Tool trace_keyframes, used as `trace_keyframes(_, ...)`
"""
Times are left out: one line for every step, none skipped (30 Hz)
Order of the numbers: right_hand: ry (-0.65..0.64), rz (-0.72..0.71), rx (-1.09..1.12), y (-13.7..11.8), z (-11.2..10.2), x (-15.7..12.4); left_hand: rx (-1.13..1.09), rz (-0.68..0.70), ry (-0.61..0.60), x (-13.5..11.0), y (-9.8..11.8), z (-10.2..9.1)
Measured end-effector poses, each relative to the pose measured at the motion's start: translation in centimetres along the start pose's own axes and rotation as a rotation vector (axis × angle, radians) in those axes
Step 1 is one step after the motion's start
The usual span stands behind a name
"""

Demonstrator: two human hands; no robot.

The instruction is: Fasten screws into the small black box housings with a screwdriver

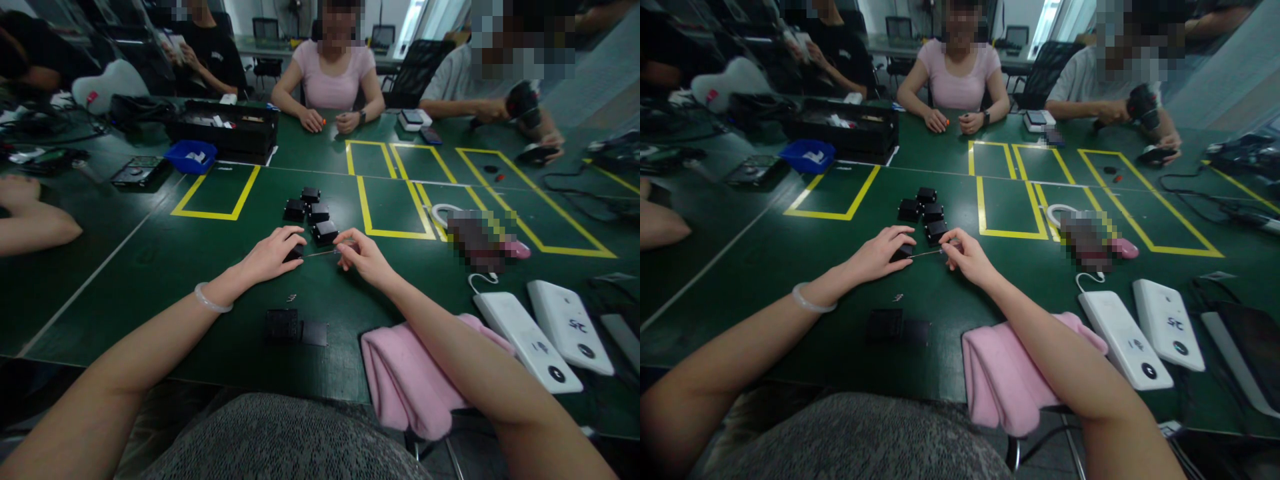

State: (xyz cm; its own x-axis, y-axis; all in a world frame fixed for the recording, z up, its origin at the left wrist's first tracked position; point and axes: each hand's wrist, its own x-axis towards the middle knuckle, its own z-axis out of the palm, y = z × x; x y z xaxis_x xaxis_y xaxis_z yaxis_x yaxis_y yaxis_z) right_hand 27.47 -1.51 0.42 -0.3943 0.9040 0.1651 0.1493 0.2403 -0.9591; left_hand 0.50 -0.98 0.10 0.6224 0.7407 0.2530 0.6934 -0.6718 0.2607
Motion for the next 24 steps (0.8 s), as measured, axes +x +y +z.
trace_keyframes(0.008, -0.007, 0.008, -0.02, 0.01, 0.00, -0.003, -0.001, -0.001, 0.00, 0.01, -0.02)
trace_keyframes(0.012, -0.011, 0.014, -0.05, 0.02, 0.00, -0.005, 0.000, -0.001, 0.00, 0.03, -0.04)
trace_keyframes(0.014, -0.012, 0.018, -0.08, 0.03, -0.01, -0.006, 0.001, -0.002, 0.00, 0.05, -0.07)
trace_keyframes(0.013, -0.008, 0.019, -0.09, 0.04, -0.01, -0.004, 0.001, -0.003, 0.00, 0.07, -0.09)
trace_keyframes(0.007, 0.000, 0.015, -0.10, 0.04, 0.00, 0.000, -0.001, -0.004, 0.00, 0.09, -0.10)
trace_keyframes(0.000, 0.009, 0.009, -0.09, 0.03, 0.01, 0.006, -0.002, -0.006, 0.00, 0.12, -0.12)
trace_keyframes(-0.009, 0.018, 0.000, -0.08, 0.02, 0.02, 0.012, -0.004, -0.007, 0.01, 0.15, -0.12)
trace_keyframes(-0.016, 0.023, -0.005, -0.05, 0.01, 0.03, 0.017, -0.005, -0.008, 0.01, 0.17, -0.13)
trace_keyframes(-0.018, 0.024, -0.006, -0.03, 0.00, 0.04, 0.021, -0.004, -0.010, 0.02, 0.19, -0.14)
trace_keyframes(-0.015, 0.021, 0.000, 0.00, -0.01, 0.05, 0.023, -0.002, -0.010, 0.02, 0.21, -0.14)
trace_keyframes(-0.007, 0.015, 0.009, 0.01, -0.02, 0.05, 0.025, 0.000, -0.011, 0.02, 0.22, -0.15)
trace_keyframes(0.002, 0.009, 0.017, 0.02, -0.02, 0.05, 0.026, 0.000, -0.010, 0.03, 0.23, -0.15)
trace_keyframes(0.006, 0.005, 0.022, 0.02, -0.02, 0.04, 0.027, 0.000, -0.010, 0.03, 0.23, -0.16)
trace_keyframes(0.008, 0.005, 0.024, 0.02, -0.02, 0.04, 0.027, 0.000, -0.011, 0.03, 0.22, -0.16)
trace_keyframes(0.006, 0.008, 0.026, 0.02, -0.02, 0.03, 0.028, -0.001, -0.011, 0.02, 0.21, -0.16)
trace_keyframes(0.003, 0.016, 0.028, 0.02, -0.01, 0.03, 0.028, 0.000, -0.010, 0.02, 0.20, -0.16)
trace_keyframes(-0.002, 0.026, 0.029, 0.03, -0.01, 0.02, 0.028, 0.002, -0.010, 0.02, 0.19, -0.15)
trace_keyframes(-0.008, 0.036, 0.027, 0.03, 0.00, 0.02, 0.027, 0.004, -0.010, 0.01, 0.17, -0.14)
trace_keyframes(-0.014, 0.044, 0.023, 0.04, 0.01, 0.02, 0.027, 0.005, -0.009, 0.01, 0.15, -0.12)
trace_keyframes(-0.018, 0.047, 0.020, 0.03, 0.02, 0.02, 0.027, 0.006, -0.008, 0.00, 0.14, -0.11)
trace_keyframes(-0.018, 0.047, 0.021, 0.02, 0.03, 0.02, 0.027, 0.005, -0.006, -0.01, 0.12, -0.10)
trace_keyframes(-0.014, 0.041, 0.025, 0.00, 0.04, 0.01, 0.026, 0.004, -0.005, -0.01, 0.11, -0.08)
trace_keyframes(-0.006, 0.032, 0.033, -0.03, 0.04, 0.00, 0.025, 0.003, -0.005, -0.02, 0.09, -0.07)
trace_keyframes(0.001, 0.025, 0.040, -0.05, 0.05, -0.01, 0.023, 0.002, -0.004, -0.03, 0.07, -0.06)
